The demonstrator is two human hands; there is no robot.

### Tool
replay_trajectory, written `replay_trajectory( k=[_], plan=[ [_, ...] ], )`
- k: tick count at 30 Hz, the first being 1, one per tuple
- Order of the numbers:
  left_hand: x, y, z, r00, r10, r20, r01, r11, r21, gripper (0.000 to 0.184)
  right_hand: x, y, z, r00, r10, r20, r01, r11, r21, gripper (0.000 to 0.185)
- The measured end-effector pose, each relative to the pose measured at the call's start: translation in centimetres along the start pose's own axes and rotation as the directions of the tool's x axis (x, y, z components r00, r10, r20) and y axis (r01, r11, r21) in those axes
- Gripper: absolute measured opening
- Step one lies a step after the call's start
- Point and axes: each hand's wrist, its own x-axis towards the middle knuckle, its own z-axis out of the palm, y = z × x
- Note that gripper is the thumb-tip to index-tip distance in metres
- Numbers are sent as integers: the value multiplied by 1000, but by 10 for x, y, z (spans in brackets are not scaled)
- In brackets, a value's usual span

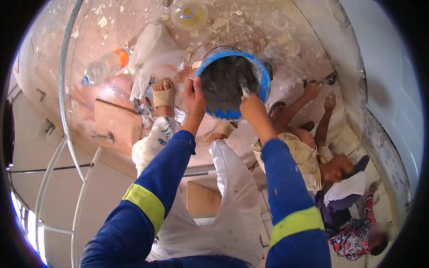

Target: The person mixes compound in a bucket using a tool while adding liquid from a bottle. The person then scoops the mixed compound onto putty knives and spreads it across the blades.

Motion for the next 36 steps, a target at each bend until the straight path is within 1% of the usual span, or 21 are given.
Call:
replay_trajectory(
  k=[1, 4, 5, 6, 8, 11, 14, 15, 16, 18, 21, 24, 26, 27, 28, 31, 32, 33, 34, 35, 36],
  plan=[
    [0, 6, 0, 1000, -15, 6, 15, 1000, -2, 48, 19, -15, 5, 998, 49, 32, -50, 998, 45, 38],
    [-12, 1, -9, 997, -66, 37, 65, 998, 19, 48, 15, -32, 20, 999, -16, 28, 17, 999, -46, 34],
    [-3, 0, -3, 998, -52, 35, 52, 999, 7, 48, 12, -25, 21, 987, -102, 128, 122, 980, -156, 32],
    [6, 0, 3, 999, -29, 19, 29, 1000, -2, 47, -1, -20, 27, 983, -171, 66, 179, 973, -147, 36],
    [-2, 0, -1, 1000, -19, 4, 19, 1000, 1, 47, -17, -25, 27, 982, -75, 173, 99, 986, -133, 39],
    [-2, 3, -3, 999, -44, 20, 44, 999, -1, 47, -42, -14, 1, 976, -109, 190, 128, 988, -91, 41],
    [1, 11, -3, 998, -59, 15, 58, 998, 11, 46, -61, -8, -17, 998, 51, 27, -52, 999, 12, 41],
    [0, 11, -5, 999, -43, 16, 42, 999, 17, 46, -42, 0, -17, 997, 65, 29, -66, 997, 47, 41],
    [-1, 11, -5, 999, -27, 24, 26, 999, 21, 46, -25, -2, -15, 998, 41, -50, -36, 994, 101, 41],
    [0, 10, -1, 1000, -10, 20, 10, 1000, 11, 46, 17, -27, -14, 998, 59, 19, -61, 983, 172, 39],
    [-1, 4, -5, 999, -43, 33, 42, 998, 43, 46, 30, -53, 15, 998, -28, -48, 28, 1000, 3, 35],
    [1, 1, 1, 999, -39, 20, 39, 999, 24, 47, 19, -49, 17, 999, -36, -30, 35, 999, -40, 33],
    [-2, -2, 0, 999, -47, 21, 47, 999, 13, 47, 3, -50, 24, 987, -145, 65, 150, 985, -84, 34],
    [-2, -6, 1, 996, -79, 29, 80, 996, -26, 47, -1, -51, 43, 974, -208, 91, 217, 971, -105, 34],
    [-3, -8, 1, 998, -62, 27, 63, 998, -28, 47, -7, -47, 58, 957, -262, 125, 277, 953, -121, 34],
    [-1, -9, 0, 999, -31, 22, 32, 999, -26, 47, -23, -27, 66, 965, -262, 23, 261, 964, 40, 30],
    [0, -9, 0, 999, -31, 29, 32, 999, -21, 47, -33, -17, 65, 984, -151, 98, 120, 956, 266, 29],
    [0, -10, 0, 999, -33, 33, 34, 999, -15, 47, -48, -8, 62, 979, -58, 197, -40, 885, 464, 29],
    [1, 0, 1, 995, -86, 55, 86, 996, -7, 46, -59, -5, 54, 962, -3, 273, -183, 735, 652, 29],
    [2, 10, 3, 987, -141, 75, 140, 990, 7, 44, -70, -3, 46, 936, 53, 347, -321, 531, 784, 30],
    [-3, 20, -4, 974, -205, 91, 203, 979, 37, 43, -88, -7, 34, 909, 87, 409, -417, 255, 872, 30]
  ],
)
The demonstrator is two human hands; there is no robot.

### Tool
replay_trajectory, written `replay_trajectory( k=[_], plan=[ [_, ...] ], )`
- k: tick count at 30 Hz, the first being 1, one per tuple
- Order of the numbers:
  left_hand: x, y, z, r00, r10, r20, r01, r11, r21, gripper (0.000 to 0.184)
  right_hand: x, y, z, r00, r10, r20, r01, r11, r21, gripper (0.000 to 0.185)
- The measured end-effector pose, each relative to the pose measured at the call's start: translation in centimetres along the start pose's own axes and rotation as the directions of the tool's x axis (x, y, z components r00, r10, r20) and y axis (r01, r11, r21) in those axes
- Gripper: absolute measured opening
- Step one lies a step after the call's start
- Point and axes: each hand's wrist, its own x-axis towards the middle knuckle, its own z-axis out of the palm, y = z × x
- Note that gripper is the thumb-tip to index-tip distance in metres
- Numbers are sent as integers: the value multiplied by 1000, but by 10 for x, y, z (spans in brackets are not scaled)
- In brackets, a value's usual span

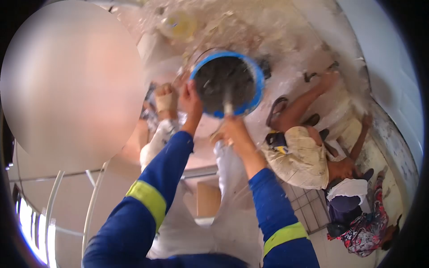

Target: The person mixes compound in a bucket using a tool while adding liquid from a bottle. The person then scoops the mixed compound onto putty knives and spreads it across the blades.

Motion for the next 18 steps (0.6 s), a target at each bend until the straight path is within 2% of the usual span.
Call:
replay_trajectory(
  k=[1, 2, 3, 4, 6, 7, 8, 10, 11, 12, 13, 14, 15, 17, 18],
  plan=[
    [-24, -29, -6, 975, 200, -94, -188, 974, 122, 42, -13, 10, 1, 1000, 23, 6, -23, 1000, -3, 30],
    [-2, -25, -7, 954, 281, -107, -260, 950, 174, 41, 5, -12, 6, 997, -30, 65, 32, 999, -30, 29],
    [21, -23, -7, 925, 360, -120, -327, 917, 228, 39, 38, -30, 6, 1000, -10, -14, 7, 985, -174, 29],
    [8, -9, -8, 980, 199, 1, -196, 960, 200, 38, 67, -31, -6, 987, 14, -161, -63, 952, -299, 30],
    [8, 7, -23, 991, 52, 127, -77, 976, 203, 42, 118, -50, -9, 994, 13, -106, -39, 969, -243, 33],
    [11, 10, -27, 985, -23, 169, -16, 974, 228, 47, 151, -31, -9, 984, -11, -178, -48, 944, -327, 34],
    [12, 12, -28, 985, 7, 171, -43, 976, 212, 50, 158, -16, -13, 950, -310, -42, 192, 683, -705, 33],
    [12, 0, -26, 981, -12, 195, -27, 980, 196, 51, 127, 3, 0, 881, -454, 134, 299, 316, -900, 34],
    [14, 4, -25, 982, 6, 190, -53, 970, 239, 46, 113, -15, 15, 907, -381, 181, 291, 257, -922, 35],
    [22, -31, -24, 914, 311, 262, -398, 812, 427, 41, 97, -34, 31, 925, -305, 226, 293, 194, -936, 37],
    [30, -68, -23, 752, 583, 306, -629, 499, 596, 45, 82, -56, 48, 936, -226, 269, 304, 132, -944, 41],
    [42, -79, -34, 748, 530, 399, -661, 538, 523, 46, 123, -58, 50, 885, -204, 418, 397, -137, -908, 38],
    [55, -96, -45, 734, 472, 488, -675, 584, 451, 48, 74, -111, 57, 938, -62, 341, 330, -142, -933, 33],
    [50, -81, -68, 864, 193, 465, -414, 799, 437, 47, 55, -130, 48, 921, -63, 386, 377, -113, -919, 34],
    [36, -77, -70, 891, 66, 450, -288, 847, 446, 47, 46, -118, 35, 922, -68, 381, 376, -76, -923, 34]
  ],
)
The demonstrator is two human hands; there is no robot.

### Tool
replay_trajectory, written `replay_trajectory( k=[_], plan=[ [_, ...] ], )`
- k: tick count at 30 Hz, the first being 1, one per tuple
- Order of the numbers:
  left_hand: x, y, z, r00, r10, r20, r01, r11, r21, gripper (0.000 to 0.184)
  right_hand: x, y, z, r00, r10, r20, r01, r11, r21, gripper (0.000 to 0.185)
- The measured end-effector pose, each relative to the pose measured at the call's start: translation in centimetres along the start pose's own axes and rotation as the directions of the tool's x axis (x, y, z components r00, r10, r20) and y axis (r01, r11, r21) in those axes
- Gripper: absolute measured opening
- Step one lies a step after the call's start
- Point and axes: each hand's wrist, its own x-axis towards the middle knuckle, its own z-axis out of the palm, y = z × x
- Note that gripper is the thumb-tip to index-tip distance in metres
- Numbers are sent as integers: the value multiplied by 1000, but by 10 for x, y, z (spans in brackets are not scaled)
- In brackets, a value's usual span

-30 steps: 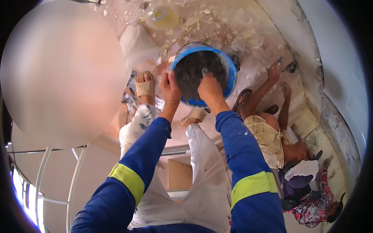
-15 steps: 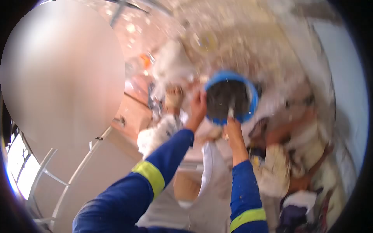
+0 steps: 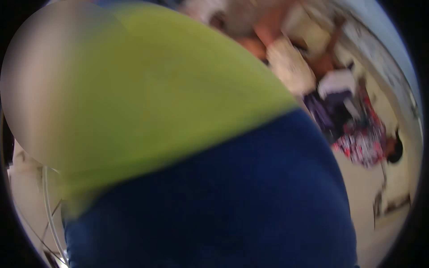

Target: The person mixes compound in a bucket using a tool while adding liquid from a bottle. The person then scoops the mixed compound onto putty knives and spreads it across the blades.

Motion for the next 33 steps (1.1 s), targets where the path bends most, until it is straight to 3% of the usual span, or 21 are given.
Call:
replay_trajectory(
  k=[2, 5, 8, 10, 14, 16, 17, 22, 25, 27, 29, 30, 31, 32, 33],
  plan=[
    [6, 4, 2, 999, -40, 16, 39, 999, 18, 46, -13, -2, 6, 994, -38, -105, 41, 999, 25, 34],
    [9, 12, -6, 990, -132, 48, 130, 991, 40, 45, -12, 13, 57, 995, -59, -74, 63, 997, 48, 35],
    [16, 36, -18, 998, -54, -33, 57, 991, 120, 45, 2, 15, 95, 980, -116, -163, 120, 993, 13, 36],
    [-10, 52, -14, 998, -55, 20, 51, 983, 176, 45, 0, 22, 144, 983, -100, -155, 111, 992, 63, 37],
    [-70, 90, -4, 955, -275, 116, 227, 922, 314, 45, 3, 45, 226, 982, -145, -124, 159, 981, 111, 39],
    [-113, 86, -17, 858, -499, 125, 424, 824, 377, 45, 25, 85, 237, 978, -201, -60, 205, 976, 75, 41],
    [-85, 102, -24, 873, -481, 85, 424, 832, 358, 45, 52, 89, 206, 963, -239, -126, 238, 971, -24, 41],
    [-80, 128, -21, 836, -528, 151, 436, 805, 402, 45, 63, 134, 177, 963, -195, -185, 190, 981, -48, 45],
    [-42, 147, -14, 927, -360, 107, 288, 864, 414, 46, 46, 149, 145, 926, -162, -340, 140, 986, -89, 47],
    [-21, 126, 9, 953, -297, 57, 246, 871, 424, 51, 15, 119, 146, 910, -65, -409, 91, 995, 42, 43],
    [-34, 151, -23, 901, -391, 191, 306, 881, 360, 54, -18, 91, 165, 915, 54, -400, 5, 990, 143, 40],
    [-38, 142, -16, 973, -201, 118, 138, 905, 402, 46, -31, 84, 156, 904, 92, -417, -29, 987, 156, 39],
    [-32, 134, -9, 939, -344, -11, 338, 916, 216, 46, -44, 76, 147, 892, 131, -432, -62, 983, 170, 39],
    [-22, 107, 6, 984, -179, -19, 178, 951, 255, 45, -69, 66, 138, 877, 186, -443, -104, 974, 204, 38],
    [-28, 123, -4, 987, -157, -36, 160, 983, 95, 41, -95, 55, 128, 859, 240, -452, -144, 961, 238, 36]
  ],
)
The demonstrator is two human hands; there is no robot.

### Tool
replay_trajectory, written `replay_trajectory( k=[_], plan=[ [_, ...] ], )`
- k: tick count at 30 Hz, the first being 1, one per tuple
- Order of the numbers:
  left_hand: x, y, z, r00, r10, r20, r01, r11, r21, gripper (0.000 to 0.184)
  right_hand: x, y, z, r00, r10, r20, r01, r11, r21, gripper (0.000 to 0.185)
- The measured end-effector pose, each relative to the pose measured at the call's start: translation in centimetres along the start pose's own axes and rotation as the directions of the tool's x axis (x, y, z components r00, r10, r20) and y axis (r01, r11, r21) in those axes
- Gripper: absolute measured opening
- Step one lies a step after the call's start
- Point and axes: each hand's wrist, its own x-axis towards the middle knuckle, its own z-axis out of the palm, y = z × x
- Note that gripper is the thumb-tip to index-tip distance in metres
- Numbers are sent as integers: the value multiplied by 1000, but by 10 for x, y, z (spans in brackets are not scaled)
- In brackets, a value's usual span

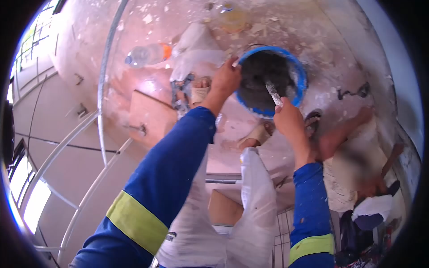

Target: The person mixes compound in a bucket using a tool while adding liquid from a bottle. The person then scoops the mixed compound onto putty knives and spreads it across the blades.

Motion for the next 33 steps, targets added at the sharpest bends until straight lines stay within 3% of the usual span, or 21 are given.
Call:
replay_trajectory(
  k=[1, 3, 6, 9, 10, 13, 14, 16, 18, 20, 23, 24, 27, 28, 33],
  plan=[
    [4, -3, 6, 996, 82, -27, -82, 997, 6, 43, -4, -1, -10, 998, 64, -20, -64, 998, -5, 37],
    [8, -4, 6, 994, 99, 38, -99, 995, -3, 47, 11, 8, -15, 982, 180, -57, -180, 984, 4, 40],
    [11, -8, 15, 990, 139, -24, -140, 989, -45, 48, 86, 29, 36, 996, 35, -86, -30, 998, 62, 41],
    [11, -6, 2, 991, 134, 29, -132, 989, -65, 48, 69, -30, 54, 983, 130, -128, -115, 987, 117, 51],
    [12, -6, 4, 987, 160, 8, -159, 983, -88, 47, 61, -25, 57, 992, 71, -109, -59, 993, 105, 51],
    [18, 3, -8, 986, 84, 147, -80, 996, -36, 48, 28, -14, 43, 996, -52, 74, 51, 999, 20, 52],
    [23, 2, -8, 980, 143, 138, -140, 990, -34, 48, 18, -11, 34, 996, -50, 73, 48, 999, 25, 55],
    [23, 9, -12, 982, 79, 174, -70, 996, -58, 48, 3, -13, 6, 996, -46, 75, 43, 998, 41, 60],
    [23, 10, -14, 981, 48, 188, -38, 998, -55, 47, -2, -20, -24, 1000, 14, -14, -15, 998, -58, 55],
    [24, 7, -12, 979, 167, 113, -164, 986, -39, 47, 9, -12, -29, 986, 2, -168, -30, 986, -164, 46],
    [22, 0, -9, 975, 206, 80, -205, 979, -20, 46, 59, 6, -21, 998, 36, -48, -51, 934, -353, 45],
    [23, 0, -8, 977, 198, 81, -197, 980, -17, 45, 57, 7, -5, 994, 9, -113, -54, 915, -400, 32],
    [20, -1, -5, 982, 172, 77, -166, 983, -76, 44, 56, -9, 25, 985, 145, -94, -164, 956, -243, 31],
    [21, 0, -5, 982, 171, 75, -166, 983, -78, 44, 52, -12, 27, 987, 161, 1, -158, 970, -186, 36],
    [20, 7, -16, 980, 178, 92, -170, 982, -84, 44, 49, -6, 67, 975, 186, 119, -190, 982, 21, 37]
  ],
)
